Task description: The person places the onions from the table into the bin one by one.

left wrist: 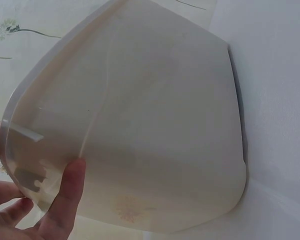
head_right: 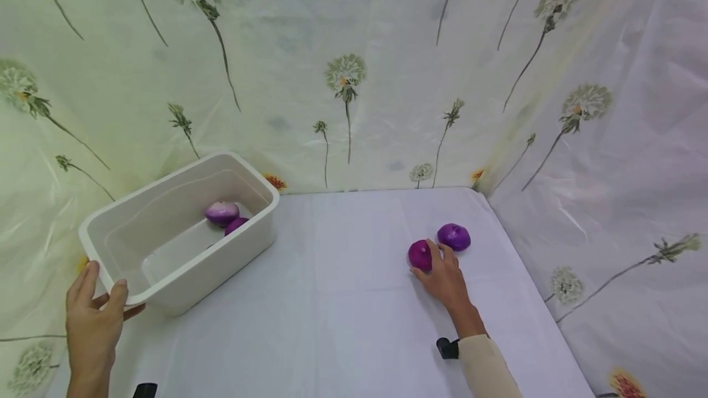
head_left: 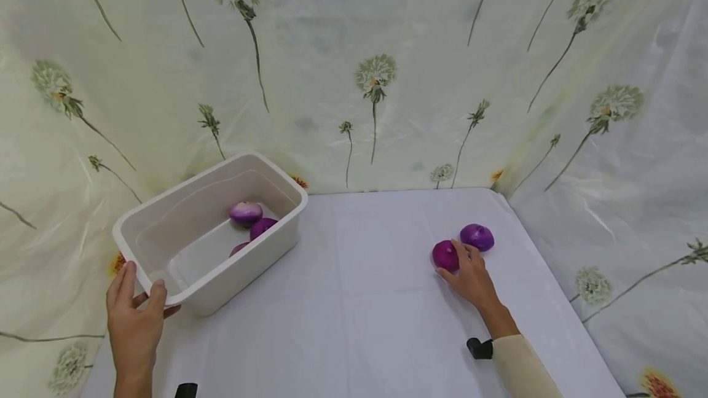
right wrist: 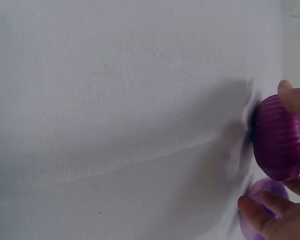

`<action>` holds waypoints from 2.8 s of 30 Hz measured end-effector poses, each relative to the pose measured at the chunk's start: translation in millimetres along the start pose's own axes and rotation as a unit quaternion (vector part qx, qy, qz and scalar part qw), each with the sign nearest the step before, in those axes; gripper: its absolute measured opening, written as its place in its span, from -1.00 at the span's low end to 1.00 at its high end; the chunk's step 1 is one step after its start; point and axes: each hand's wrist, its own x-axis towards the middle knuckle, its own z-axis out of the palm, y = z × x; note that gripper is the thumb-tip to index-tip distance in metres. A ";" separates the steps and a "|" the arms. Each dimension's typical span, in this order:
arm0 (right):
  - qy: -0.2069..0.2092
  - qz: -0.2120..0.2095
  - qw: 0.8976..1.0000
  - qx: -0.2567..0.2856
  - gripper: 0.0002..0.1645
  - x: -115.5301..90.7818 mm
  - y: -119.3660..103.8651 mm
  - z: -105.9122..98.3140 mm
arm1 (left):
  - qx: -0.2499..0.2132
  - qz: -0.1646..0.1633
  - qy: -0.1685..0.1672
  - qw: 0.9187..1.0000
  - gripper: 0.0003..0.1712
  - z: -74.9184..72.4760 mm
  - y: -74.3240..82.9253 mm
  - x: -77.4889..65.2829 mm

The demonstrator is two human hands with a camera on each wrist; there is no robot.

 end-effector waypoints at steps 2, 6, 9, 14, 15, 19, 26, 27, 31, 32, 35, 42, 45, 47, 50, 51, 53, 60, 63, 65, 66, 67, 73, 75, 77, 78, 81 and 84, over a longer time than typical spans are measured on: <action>0.003 -0.001 1.000 0.013 -0.01 1.8 0.2 2.3 | 0.001 -0.004 0.002 1.000 -0.22 -1.1 -0.3 -1.0; 0.005 0.008 0.999 0.032 -0.04 4.2 -1.3 4.9 | 0.002 -0.010 0.006 1.000 -0.22 -2.9 -1.2 -2.4; 0.004 0.022 0.999 0.046 -0.07 6.5 -3.6 6.0 | -0.003 -0.014 0.007 1.000 -0.23 -3.5 -1.0 -2.0; 0.003 0.038 0.997 0.069 -0.10 10.2 -7.0 7.9 | -0.012 -0.010 0.007 1.000 -0.22 -5.0 -1.3 0.3; 0.004 0.041 0.996 0.074 -0.10 10.3 -7.4 8.4 | -0.011 -0.007 0.006 1.000 -0.22 -5.3 -1.6 0.4; 0.016 0.054 0.993 0.104 -0.07 8.0 -6.4 11.0 | -0.011 -0.004 0.000 1.000 -0.22 -5.2 -3.6 0.7; 0.035 0.068 0.987 0.141 -0.08 2.3 -6.4 14.4 | -0.035 0.034 -0.009 0.999 -0.22 -2.9 -2.7 2.5; 0.038 0.065 0.987 0.145 -0.09 2.5 -7.5 14.2 | -0.036 0.040 -0.009 0.999 -0.23 -3.0 -1.8 3.2; 0.059 0.055 0.984 0.160 -0.10 3.6 -15.2 10.0 | -0.040 0.052 -0.015 0.998 -0.23 -4.7 1.3 4.4; 0.065 0.051 0.983 0.162 -0.11 4.2 -17.8 9.0 | -0.040 0.053 -0.016 0.998 -0.23 -5.3 2.1 4.5; 0.084 0.033 0.982 0.165 -0.10 7.6 -28.5 4.2 | -0.040 0.055 -0.019 0.997 -0.23 -7.0 4.5 5.5; 0.060 -0.027 0.984 0.166 -0.11 25.8 -72.1 -16.1 | -0.040 0.052 -0.011 0.998 -0.23 -10.5 5.3 6.5; 0.047 -0.054 0.981 0.182 -0.12 34.1 -94.4 -25.4 | -0.040 0.050 -0.011 0.998 -0.23 -11.4 4.1 6.6; 0.036 -0.070 0.978 0.192 -0.11 39.8 -109.6 -31.3 | -0.043 0.050 -0.011 0.998 -0.23 -12.4 3.7 6.7; 0.018 -0.092 0.973 0.211 -0.10 49.9 -132.6 -38.3 | -0.047 0.054 -0.012 0.997 -0.22 -13.9 2.9 6.8; 0.012 -0.098 0.972 0.215 -0.10 53.4 -140.6 -40.3 | -0.048 0.054 -0.012 0.997 -0.22 -14.6 2.6 6.8; -0.002 -0.113 0.967 0.227 -0.10 59.7 -157.2 -43.7 | -0.051 0.054 -0.012 0.997 -0.22 -15.8 1.4 6.7; -0.032 -0.155 0.955 0.252 -0.10 76.3 -210.0 -50.6 | -0.066 0.049 -0.014 0.997 -0.21 -16.1 -6.0 7.0; -0.050 -0.164 0.948 0.269 -0.10 80.4 -228.9 -51.7 | -0.070 0.054 -0.017 0.996 -0.22 -15.1 -7.8 7.2; -0.061 -0.170 0.944 0.278 -0.10 82.1 -239.9 -51.3 | -0.067 0.056 -0.021 0.996 -0.22 -14.4 -7.9 7.1; -0.066 -0.172 0.941 0.283 -0.10 82.7 -245.3 -51.1 | -0.066 0.057 -0.024 0.996 -0.22 -13.9 -7.7 7.4; -0.069 -0.175 0.940 0.285 -0.10 83.2 -250.3 -50.7 | -0.064 0.059 -0.027 0.996 -0.22 -13.3 -7.2 7.7; -0.086 -0.196 0.931 0.295 -0.10 85.2 -278.3 -47.1 | -0.060 0.075 -0.049 0.994 -0.21 -7.5 0.0 12.5; -0.093 -0.202 0.927 0.302 -0.10 86.9 -287.8 -44.4 | -0.058 0.083 -0.055 0.993 -0.21 -6.0 2.3 15.5; -0.101 -0.207 0.924 0.306 -0.10 89.9 -297.7 -41.2 | -0.056 0.089 -0.060 0.993 -0.20 -4.3 3.2 18.1; -0.106 -0.210 0.922 0.308 -0.11 91.7 -303.1 -39.6 | -0.056 0.092 -0.062 0.992 -0.20 -3.6 3.2 19.1; -0.121 -0.220 0.916 0.313 -0.12 97.2 -322.0 -35.2 | -0.056 0.092 -0.060 0.992 -0.20 -3.0 1.5 20.6; -0.137 -0.228 0.912 0.313 -0.13 101.9 -342.6 -31.3 | -0.061 0.085 -0.056 0.993 -0.20 -4.0 -1.1 20.4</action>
